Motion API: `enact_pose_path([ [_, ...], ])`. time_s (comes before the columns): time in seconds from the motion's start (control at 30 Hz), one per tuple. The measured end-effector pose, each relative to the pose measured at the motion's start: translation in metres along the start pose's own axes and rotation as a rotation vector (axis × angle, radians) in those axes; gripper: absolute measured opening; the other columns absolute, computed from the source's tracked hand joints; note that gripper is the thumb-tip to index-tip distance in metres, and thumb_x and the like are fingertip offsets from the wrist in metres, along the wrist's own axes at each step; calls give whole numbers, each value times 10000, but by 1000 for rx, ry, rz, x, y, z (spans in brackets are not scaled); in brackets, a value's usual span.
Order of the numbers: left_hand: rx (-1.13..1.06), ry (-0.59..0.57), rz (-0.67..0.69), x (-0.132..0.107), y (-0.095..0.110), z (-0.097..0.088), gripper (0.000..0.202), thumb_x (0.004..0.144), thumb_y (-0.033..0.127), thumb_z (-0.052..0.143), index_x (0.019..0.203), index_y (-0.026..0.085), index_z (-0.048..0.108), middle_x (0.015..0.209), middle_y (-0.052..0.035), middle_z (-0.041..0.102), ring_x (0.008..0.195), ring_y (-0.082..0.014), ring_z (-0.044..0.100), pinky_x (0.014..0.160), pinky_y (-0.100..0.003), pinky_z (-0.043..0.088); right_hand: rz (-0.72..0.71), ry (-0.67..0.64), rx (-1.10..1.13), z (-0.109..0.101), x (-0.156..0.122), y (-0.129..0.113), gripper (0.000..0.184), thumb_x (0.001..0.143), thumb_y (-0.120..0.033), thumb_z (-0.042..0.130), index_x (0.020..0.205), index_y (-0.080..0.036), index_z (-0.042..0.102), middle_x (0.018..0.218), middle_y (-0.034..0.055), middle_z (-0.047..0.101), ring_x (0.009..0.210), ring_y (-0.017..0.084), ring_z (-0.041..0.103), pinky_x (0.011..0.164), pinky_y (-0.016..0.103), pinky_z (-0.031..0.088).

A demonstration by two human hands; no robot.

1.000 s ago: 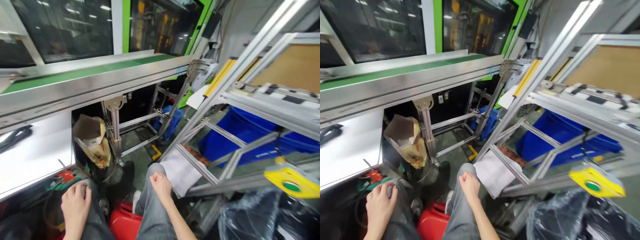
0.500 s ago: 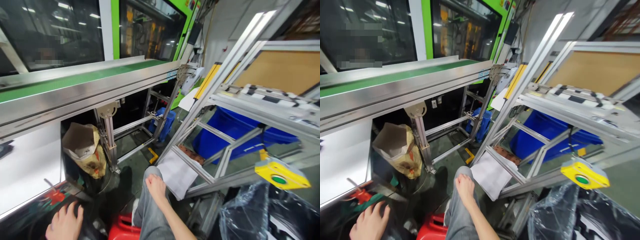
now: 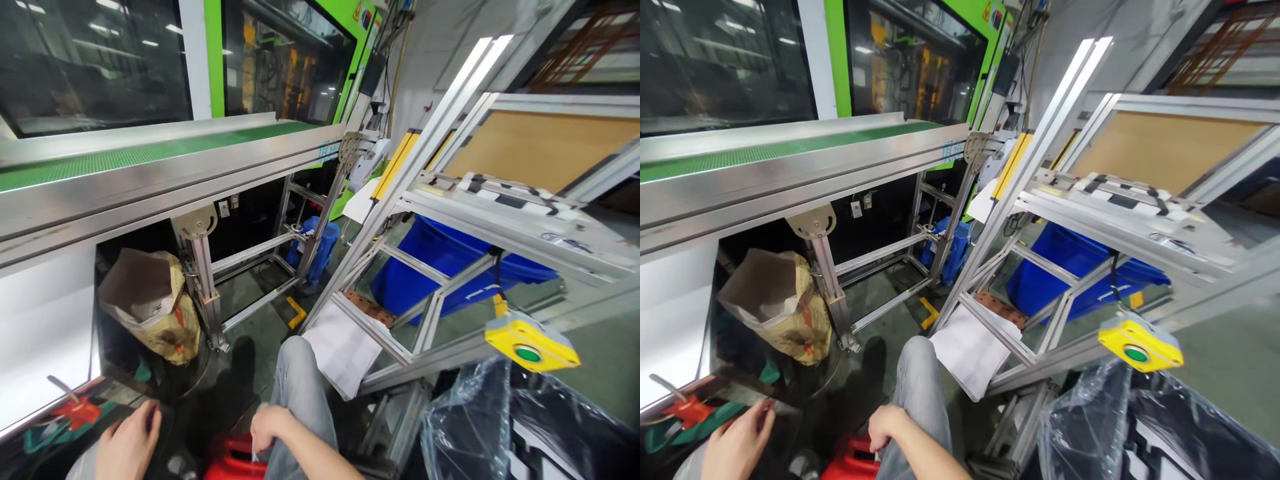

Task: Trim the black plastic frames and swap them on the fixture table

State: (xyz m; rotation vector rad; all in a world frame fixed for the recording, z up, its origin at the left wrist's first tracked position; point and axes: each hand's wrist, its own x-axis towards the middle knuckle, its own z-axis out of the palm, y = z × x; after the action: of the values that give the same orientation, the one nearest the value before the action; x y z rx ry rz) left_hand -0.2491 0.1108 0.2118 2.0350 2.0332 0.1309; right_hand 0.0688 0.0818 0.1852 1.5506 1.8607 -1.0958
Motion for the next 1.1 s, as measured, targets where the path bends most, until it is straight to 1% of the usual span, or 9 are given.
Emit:
enact_pose_path([
  [0.07, -158, -34, 5, -2, 9, -2, 405, 987, 483, 385, 1183, 324, 702, 1247, -14, 812, 1187, -306, 747, 1043, -444, 543, -4, 14, -14, 4, -2, 4, 193, 950, -300, 815, 897, -148, 708, 959, 21, 722, 934, 173, 699, 900, 364, 618],
  [0.13, -200, -60, 27, -13, 24, -13, 414, 1001, 497, 386, 1149, 312, 724, 1264, -30, 805, 1182, -312, 749, 1002, -429, 564, -43, 70, -11, 7, -5, 10, 202, 985, -346, 774, 939, -156, 721, 1013, 29, 726, 970, 187, 698, 890, 349, 612],
  [0.2, -85, -110, 90, -23, 40, -26, 492, 1065, 452, 315, 1009, 234, 752, 1091, -121, 821, 1022, -333, 773, 908, -444, 565, -104, 116, -9, 10, -4, 16, 243, 1031, -405, 712, 960, -174, 728, 1031, 28, 726, 989, 195, 698, 896, 339, 602],
  [0.23, -18, -118, 132, -25, 46, -31, 505, 1081, 389, 298, 1001, 191, 755, 1070, -158, 814, 1003, -334, 773, 894, -445, 555, -141, 123, -11, 11, -1, 19, 264, 1040, -415, 699, 961, -164, 724, 1014, 28, 723, 995, 199, 702, 910, 352, 601],
  [0.27, 0, -134, 121, -26, 49, -35, 498, 1084, 367, 316, 977, 171, 761, 1039, -173, 811, 973, -327, 775, 888, -437, 543, -173, 124, -14, 13, 4, 22, 272, 1054, -417, 679, 945, -172, 720, 999, 28, 725, 987, 190, 700, 928, 355, 596],
  [0.4, 21, -140, 60, -23, 42, -32, 380, 1061, 331, 448, 935, 168, 767, 982, -152, 796, 989, -291, 763, 925, -412, 504, -247, 93, -15, 20, 24, 29, 327, 1069, -393, 655, 852, -148, 669, 859, 7, 692, 880, 162, 686, 923, 373, 584],
  [0.57, 24, -126, 72, -27, 37, -24, 325, 1033, 308, 512, 882, 167, 764, 946, -124, 769, 940, -260, 755, 878, -389, 487, -224, 107, 13, 32, 34, 33, 368, 1068, -365, 643, 760, -167, 607, 741, -25, 615, 788, 153, 639, 875, 344, 548],
  [0.87, 13, -105, 70, -27, 38, -26, 365, 1080, 324, 465, 949, 156, 761, 987, -132, 771, 990, -266, 757, 904, -387, 488, -230, 135, 62, 38, 44, 39, 207, 1068, -251, 581, 911, -165, 687, 818, -2, 691, 847, 167, 677, 856, 318, 501],
  [1.1, 11, -97, 50, -27, 41, -24, 330, 1057, 294, 496, 928, 165, 772, 973, -124, 786, 974, -259, 768, 905, -362, 509, -188, 182, 41, 42, 46, 40, 197, 948, -154, 584, 780, -226, 658, 942, 35, 783, 959, 197, 737, 811, 274, 455],
])
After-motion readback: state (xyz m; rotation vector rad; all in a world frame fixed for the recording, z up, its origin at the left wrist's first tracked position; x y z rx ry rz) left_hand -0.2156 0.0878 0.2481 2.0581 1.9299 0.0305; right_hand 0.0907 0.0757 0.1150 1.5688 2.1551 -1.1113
